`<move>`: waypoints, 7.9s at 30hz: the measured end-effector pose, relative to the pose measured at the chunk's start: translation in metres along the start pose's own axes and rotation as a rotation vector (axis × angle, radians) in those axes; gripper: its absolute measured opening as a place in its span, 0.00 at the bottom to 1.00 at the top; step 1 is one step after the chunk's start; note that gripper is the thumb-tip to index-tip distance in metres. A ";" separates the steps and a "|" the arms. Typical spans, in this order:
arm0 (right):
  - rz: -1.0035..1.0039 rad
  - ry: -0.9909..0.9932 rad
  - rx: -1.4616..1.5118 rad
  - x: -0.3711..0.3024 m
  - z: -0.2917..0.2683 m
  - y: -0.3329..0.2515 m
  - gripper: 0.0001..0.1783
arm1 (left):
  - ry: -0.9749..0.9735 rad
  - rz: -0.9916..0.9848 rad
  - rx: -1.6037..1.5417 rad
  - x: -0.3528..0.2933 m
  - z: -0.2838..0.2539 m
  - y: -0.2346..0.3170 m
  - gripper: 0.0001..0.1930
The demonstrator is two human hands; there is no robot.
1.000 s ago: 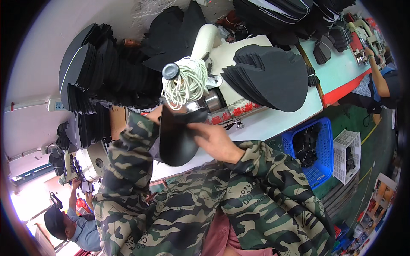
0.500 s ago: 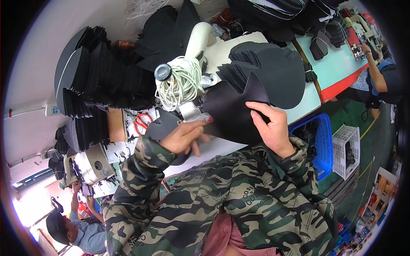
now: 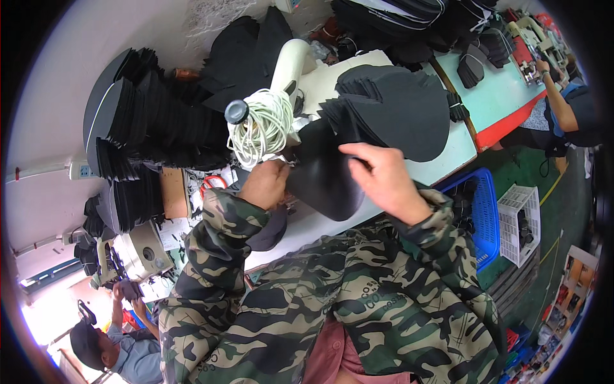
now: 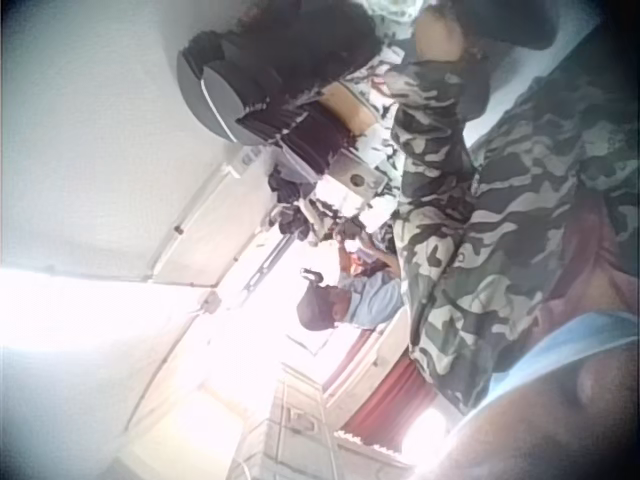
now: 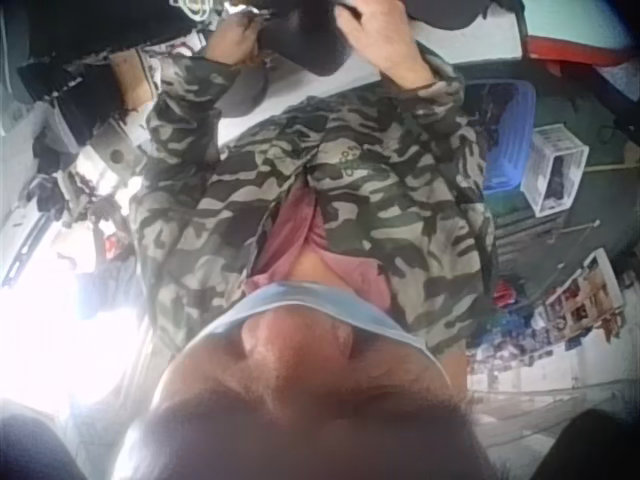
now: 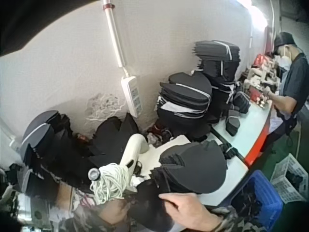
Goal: The person takes black shoe upper pieces one by one, feeds their edges through a skiving machine by hand to skive them, and stacks the processed pieces on the machine.
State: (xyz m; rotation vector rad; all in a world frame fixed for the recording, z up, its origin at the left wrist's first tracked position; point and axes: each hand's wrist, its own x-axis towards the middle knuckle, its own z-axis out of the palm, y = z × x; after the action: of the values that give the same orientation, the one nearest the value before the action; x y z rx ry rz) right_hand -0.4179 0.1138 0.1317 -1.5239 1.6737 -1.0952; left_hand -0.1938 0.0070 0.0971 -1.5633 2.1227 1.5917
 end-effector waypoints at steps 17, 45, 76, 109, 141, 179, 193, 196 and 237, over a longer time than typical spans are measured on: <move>-0.326 0.426 -0.631 -0.005 -0.087 -0.004 0.21 | 0.016 0.195 0.981 -0.033 -0.047 -0.161 0.26; 0.230 -0.495 0.690 -0.039 0.119 0.012 0.27 | -0.402 -0.302 -0.533 -0.022 -0.054 -0.024 0.13; 0.074 0.047 0.015 -0.023 0.031 0.004 0.18 | -0.132 -0.122 -0.249 -0.001 -0.007 -0.014 0.15; -0.232 -0.409 0.082 -0.031 -0.008 0.030 0.15 | -0.333 0.269 0.962 -0.058 -0.029 -0.059 0.07; 0.119 -0.103 0.162 -0.032 0.008 0.001 0.13 | -0.184 0.396 -0.259 -0.022 -0.007 -0.032 0.18; -0.124 -0.532 0.053 -0.054 0.037 0.035 0.14 | -0.250 0.297 0.991 -0.048 -0.024 -0.117 0.10; 0.193 -0.401 0.459 -0.053 0.113 -0.006 0.25 | -0.489 -0.224 -0.621 -0.014 -0.048 -0.038 0.11; 0.162 -0.367 0.509 -0.049 0.121 -0.018 0.26 | -0.512 -0.249 -0.658 -0.009 -0.060 -0.039 0.11; -0.387 0.792 -0.594 -0.009 -0.090 -0.052 0.19 | 0.150 0.228 1.084 -0.033 -0.030 -0.137 0.15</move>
State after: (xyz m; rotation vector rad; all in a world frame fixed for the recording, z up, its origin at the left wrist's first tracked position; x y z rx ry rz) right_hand -0.4703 0.1384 0.2186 -1.9909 2.4595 -1.6537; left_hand -0.0633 0.0133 0.0369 -1.0620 2.5595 0.1445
